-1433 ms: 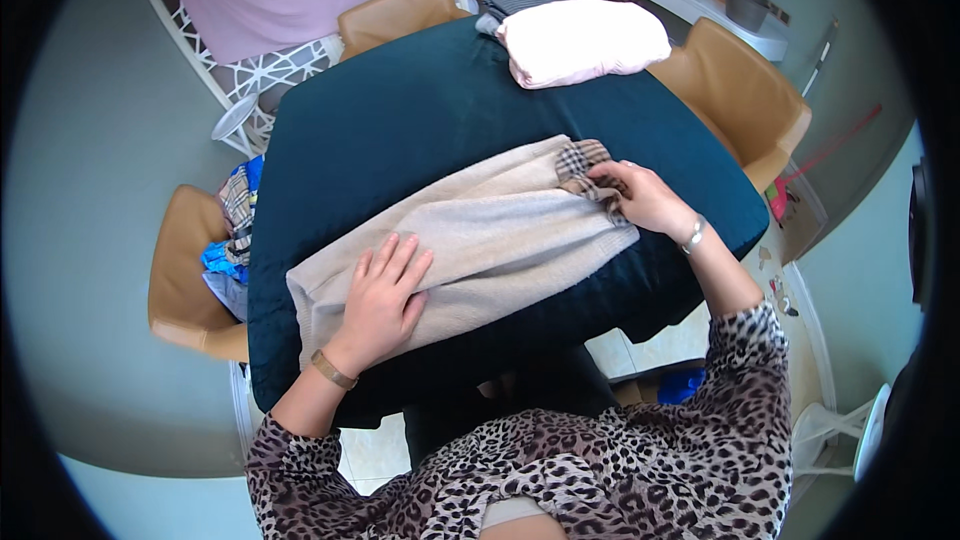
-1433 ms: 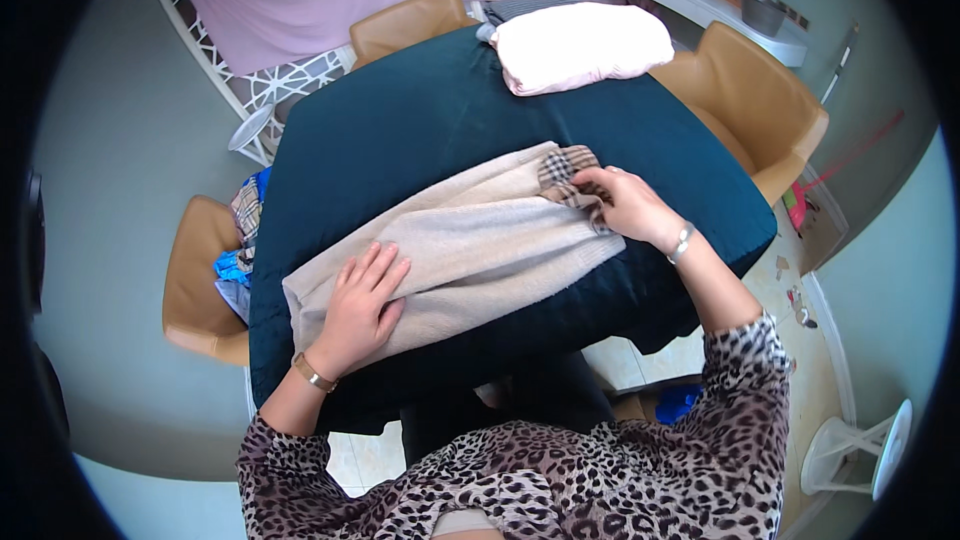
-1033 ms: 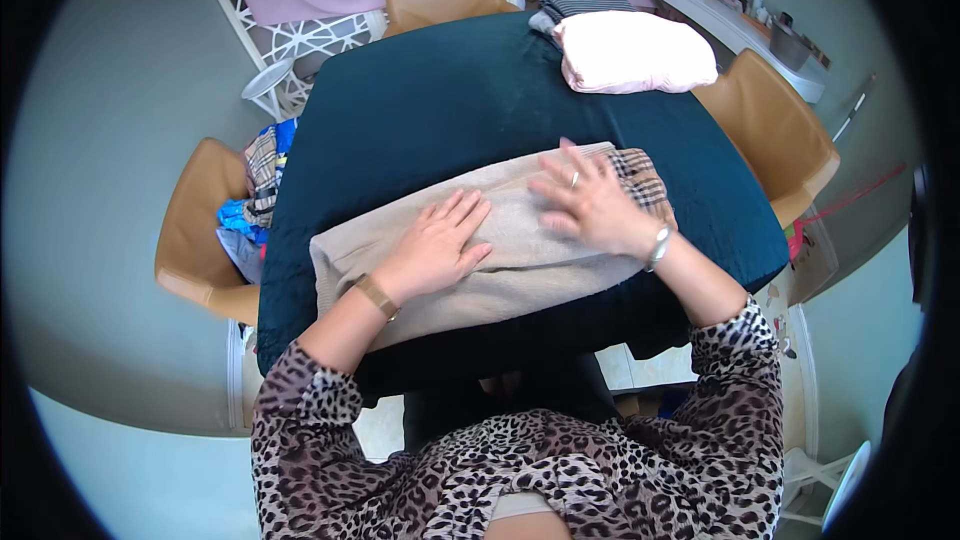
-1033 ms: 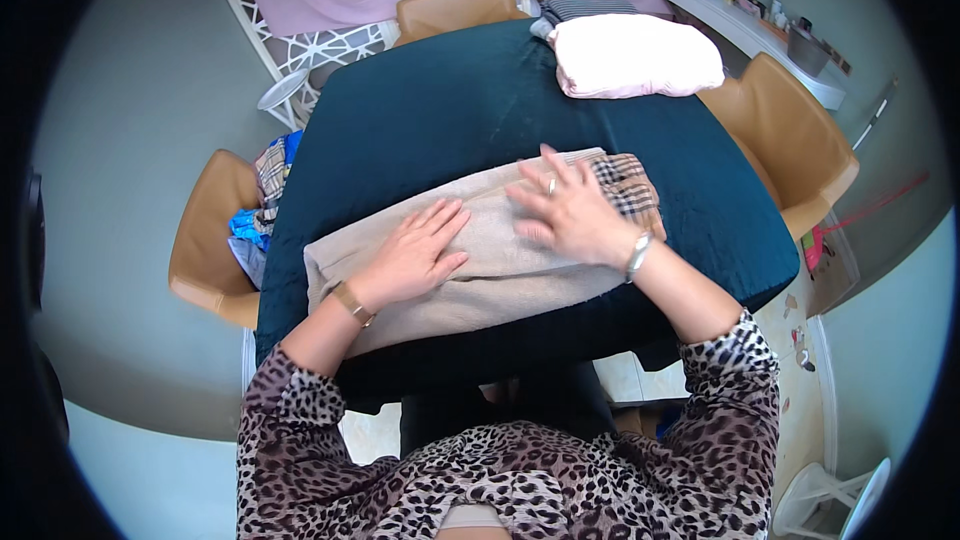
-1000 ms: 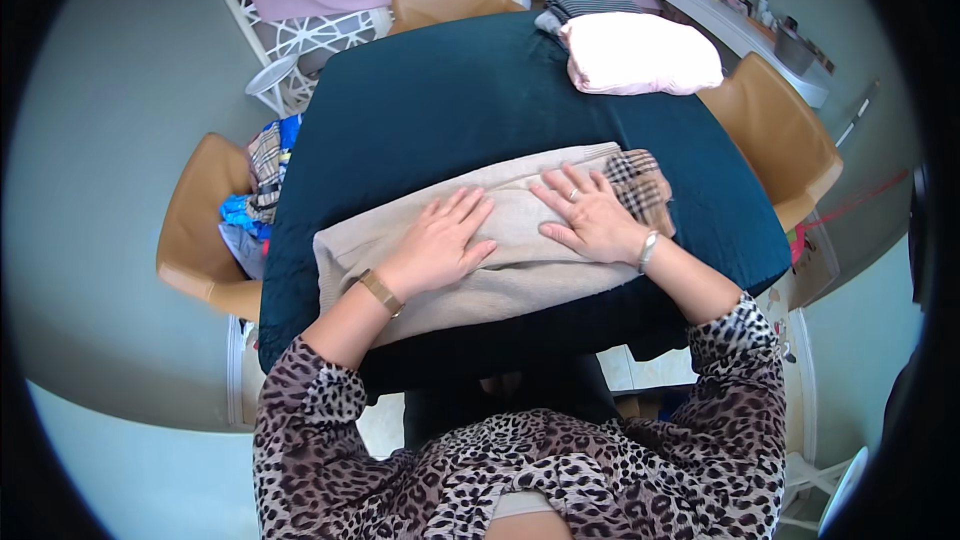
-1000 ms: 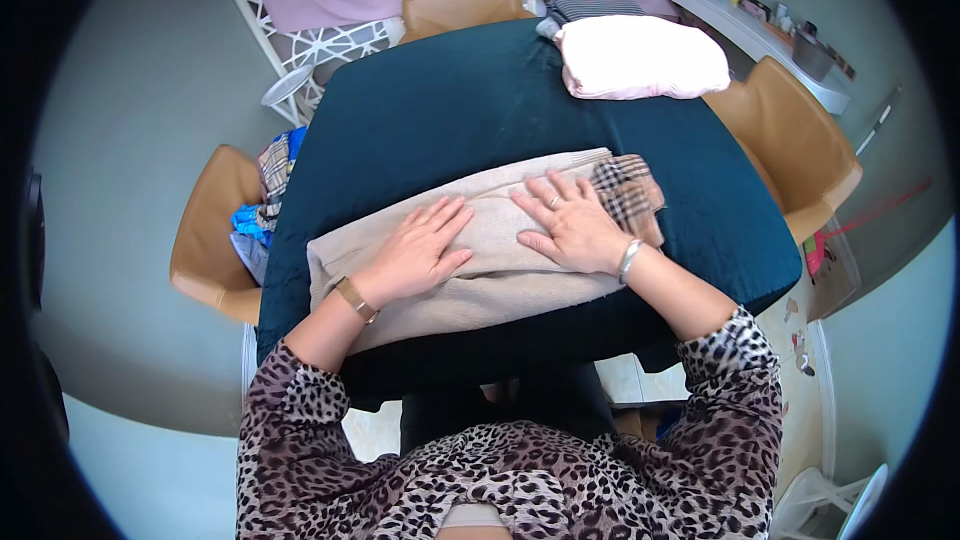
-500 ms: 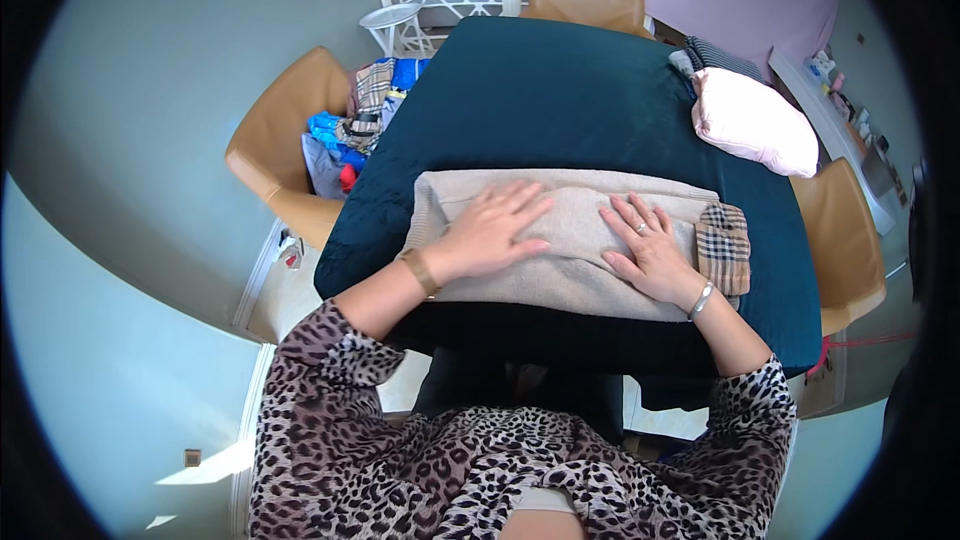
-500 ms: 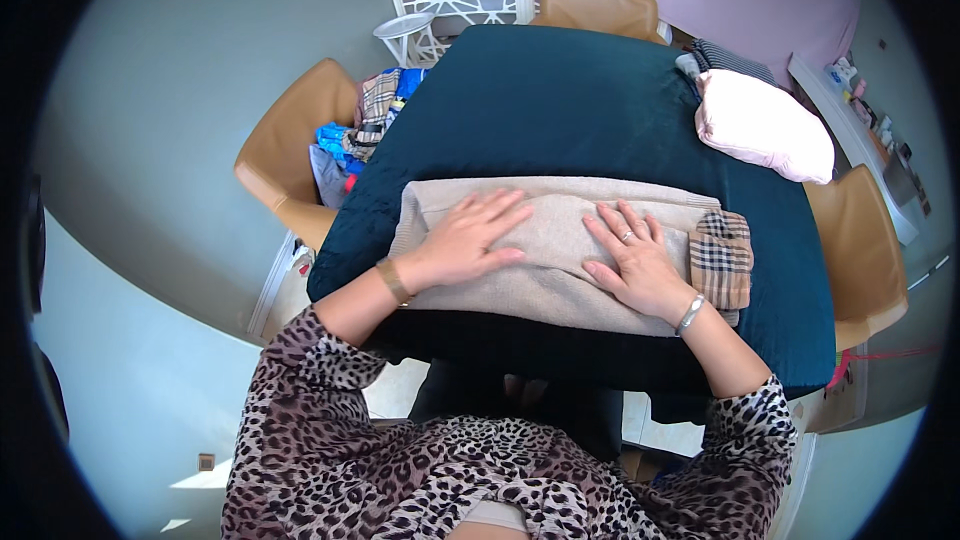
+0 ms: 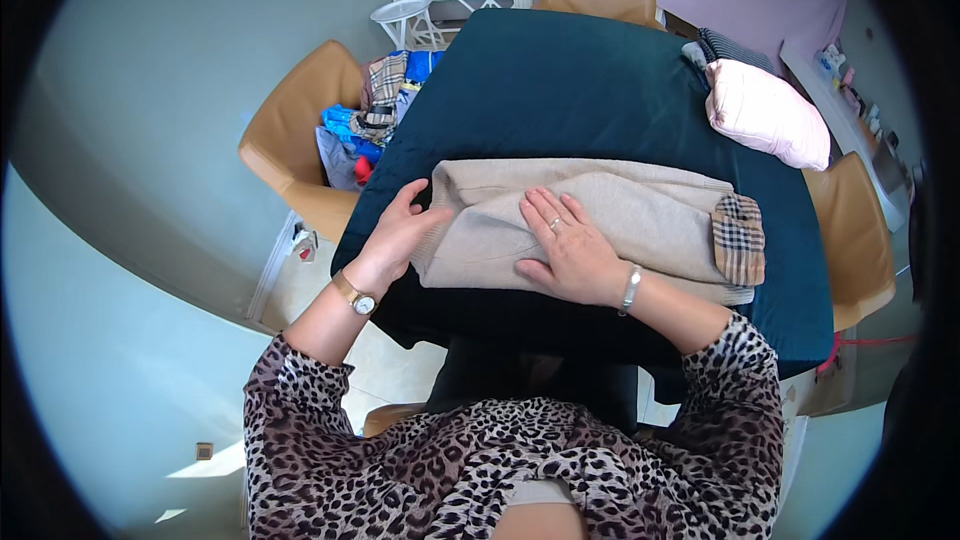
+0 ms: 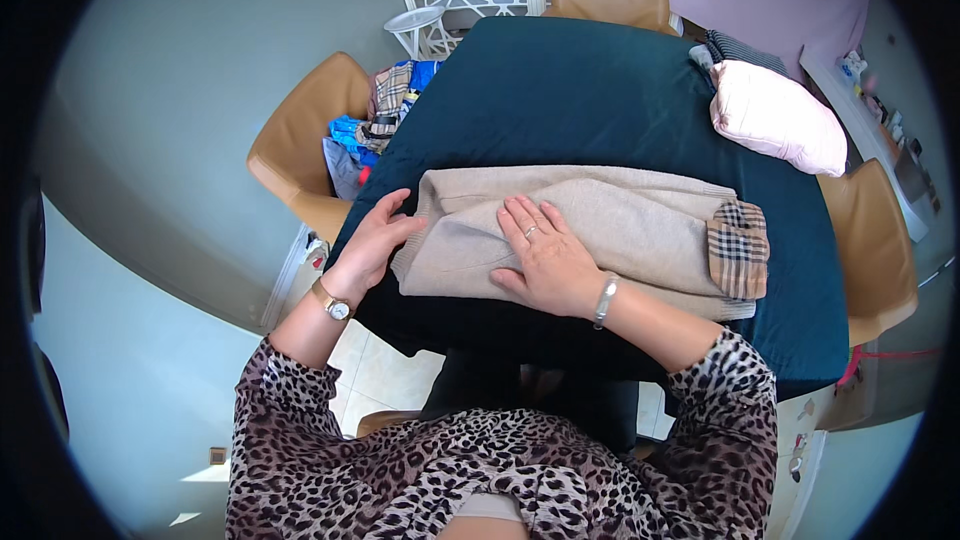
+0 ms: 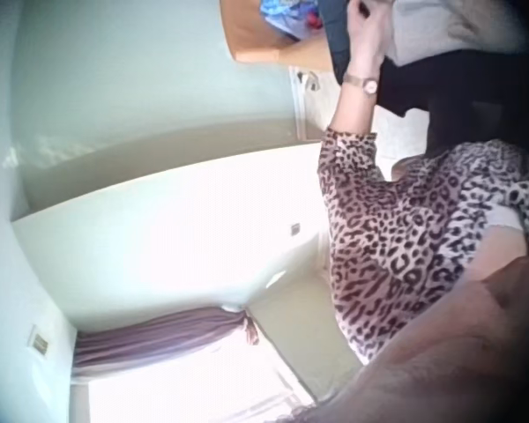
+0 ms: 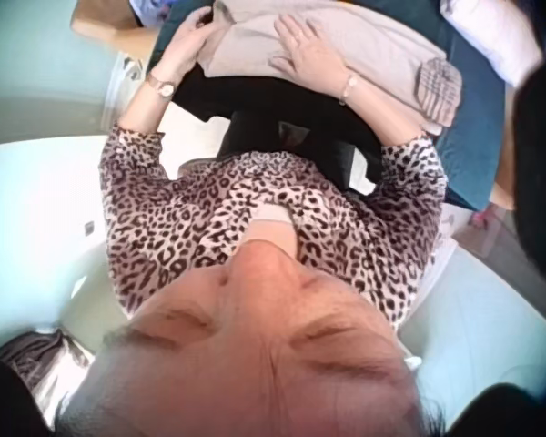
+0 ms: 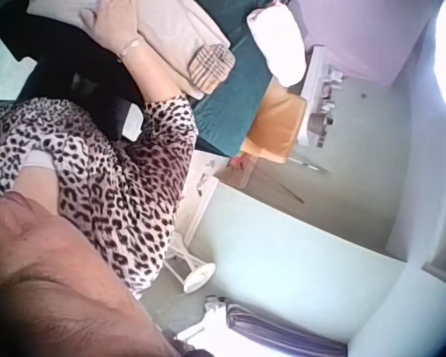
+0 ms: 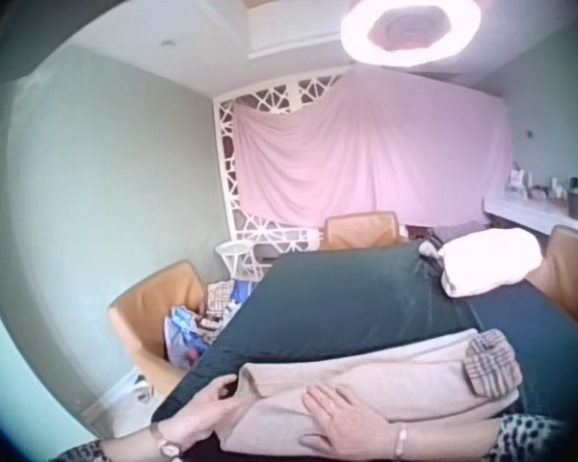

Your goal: The person folds a blue jacket and a beige sweater on a dark green table. The person smooths and aligns each garment, folds sleeves and sides, and stacks the finished items on the table.

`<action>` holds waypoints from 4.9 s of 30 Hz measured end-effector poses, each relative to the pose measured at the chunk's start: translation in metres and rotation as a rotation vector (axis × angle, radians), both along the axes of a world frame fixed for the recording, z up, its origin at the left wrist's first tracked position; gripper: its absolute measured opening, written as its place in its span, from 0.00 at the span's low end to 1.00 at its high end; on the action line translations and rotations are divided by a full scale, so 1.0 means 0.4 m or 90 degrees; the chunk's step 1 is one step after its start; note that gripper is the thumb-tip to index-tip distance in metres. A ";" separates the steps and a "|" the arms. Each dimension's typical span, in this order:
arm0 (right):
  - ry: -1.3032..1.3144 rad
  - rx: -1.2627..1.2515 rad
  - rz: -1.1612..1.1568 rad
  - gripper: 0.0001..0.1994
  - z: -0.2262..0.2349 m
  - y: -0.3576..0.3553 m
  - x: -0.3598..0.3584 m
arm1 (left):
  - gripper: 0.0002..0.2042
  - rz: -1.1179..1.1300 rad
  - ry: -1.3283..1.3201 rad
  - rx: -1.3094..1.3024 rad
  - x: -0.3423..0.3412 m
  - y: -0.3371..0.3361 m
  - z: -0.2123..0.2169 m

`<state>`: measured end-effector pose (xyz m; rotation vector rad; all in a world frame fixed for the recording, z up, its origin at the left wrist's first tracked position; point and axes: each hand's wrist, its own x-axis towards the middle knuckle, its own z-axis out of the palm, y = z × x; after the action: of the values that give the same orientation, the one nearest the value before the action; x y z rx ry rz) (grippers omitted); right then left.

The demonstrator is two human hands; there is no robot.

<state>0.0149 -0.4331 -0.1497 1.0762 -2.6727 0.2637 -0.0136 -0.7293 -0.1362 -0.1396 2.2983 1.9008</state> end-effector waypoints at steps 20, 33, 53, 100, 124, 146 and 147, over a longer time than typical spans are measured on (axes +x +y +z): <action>0.074 -0.151 -0.045 0.24 0.025 0.048 0.018 | 0.23 0.023 -0.150 0.128 -0.020 0.060 0.063; -0.140 -0.339 0.021 0.11 0.029 0.141 -0.054 | 0.27 -0.197 0.032 0.116 -0.006 0.302 0.301; -0.604 -0.802 -0.151 0.15 0.031 0.360 -0.217 | 0.20 -0.491 0.373 -0.117 0.167 0.590 0.089; -0.235 -0.354 -0.392 0.17 0.117 0.351 -0.168 | 0.50 -0.382 0.758 -0.664 0.008 0.526 0.005; -0.354 -0.158 0.027 0.29 0.045 0.195 -0.238 | 0.40 -0.454 0.619 -0.440 0.114 0.506 -0.010; -0.337 -0.603 -0.665 0.32 0.057 0.775 0.142 | 0.23 -0.428 0.692 -0.510 0.053 0.613 0.032; -0.368 -0.647 -0.633 0.33 0.068 0.769 0.148 | 0.21 -0.434 0.659 -0.514 0.047 0.624 0.040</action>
<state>0.0741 -0.1255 -0.1224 -0.6880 -2.4722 1.5964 0.0051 -0.4797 -0.1201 1.6218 2.9110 0.6297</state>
